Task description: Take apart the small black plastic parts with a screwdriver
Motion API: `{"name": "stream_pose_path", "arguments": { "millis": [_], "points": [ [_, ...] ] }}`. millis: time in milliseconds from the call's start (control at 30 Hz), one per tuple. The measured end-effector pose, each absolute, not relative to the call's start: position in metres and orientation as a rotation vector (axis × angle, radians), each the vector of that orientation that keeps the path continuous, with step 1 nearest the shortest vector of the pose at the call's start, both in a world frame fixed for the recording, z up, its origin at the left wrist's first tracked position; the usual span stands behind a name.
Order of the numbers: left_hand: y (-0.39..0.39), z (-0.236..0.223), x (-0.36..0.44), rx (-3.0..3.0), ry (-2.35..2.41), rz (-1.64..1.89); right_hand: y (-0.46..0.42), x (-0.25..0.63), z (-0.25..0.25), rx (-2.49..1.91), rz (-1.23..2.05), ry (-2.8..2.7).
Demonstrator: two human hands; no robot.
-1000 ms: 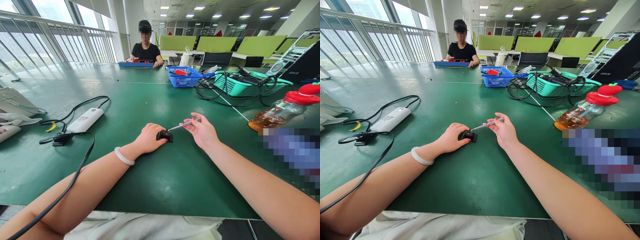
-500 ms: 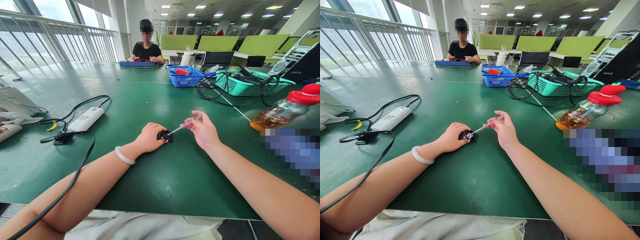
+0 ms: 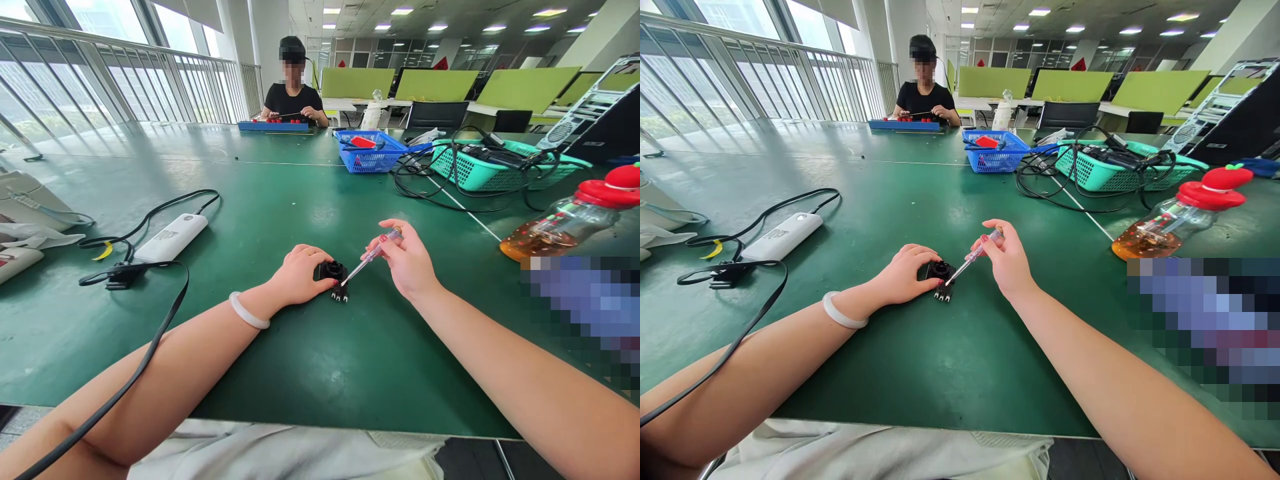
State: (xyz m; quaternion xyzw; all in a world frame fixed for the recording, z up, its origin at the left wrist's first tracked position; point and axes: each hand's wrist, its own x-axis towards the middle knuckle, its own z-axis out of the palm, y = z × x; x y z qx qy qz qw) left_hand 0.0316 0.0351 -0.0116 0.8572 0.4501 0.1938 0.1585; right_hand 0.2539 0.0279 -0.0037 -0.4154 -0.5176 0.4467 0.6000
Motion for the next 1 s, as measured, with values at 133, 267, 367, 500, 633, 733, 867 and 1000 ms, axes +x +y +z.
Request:
{"name": "stream_pose_path", "arguments": {
  "millis": [133, 267, 367, 500, 633, 733, 867, 1000],
  "points": [
    [0.035, -0.012, 0.031, 2.452, 1.284, 0.546, 0.024, 0.252, -0.001, -0.974, 1.000, -1.307],
    [0.036, -0.012, 0.031, 2.464, 1.278, 0.536, 0.017, 0.252, 0.003, -0.960, 0.897, -1.352],
    [0.036, -0.012, 0.031, 2.465, 1.276, 0.542, 0.011, 0.251, 0.004, -0.920, 0.698, -1.366],
    [0.036, -0.013, 0.031, 2.464, 1.285, 0.548, 0.006, 0.249, 0.001, -0.889, 0.417, -1.512],
    [0.036, -0.014, 0.031, 2.478, 1.282, 0.565, 0.001, 0.245, 0.002, -0.808, 0.152, -1.770],
    [0.035, -0.014, 0.032, 2.484, 1.286, 0.565, -0.004, 0.241, 0.008, -0.667, -0.064, -2.014],
    [0.034, -0.013, 0.032, 2.487, 1.277, 0.568, -0.010, 0.234, 0.015, -0.527, -0.205, -2.236],
    [0.035, -0.014, 0.032, 2.490, 1.274, 0.598, -0.010, 0.232, 0.011, -0.483, -0.200, -2.340]
  ]
}}
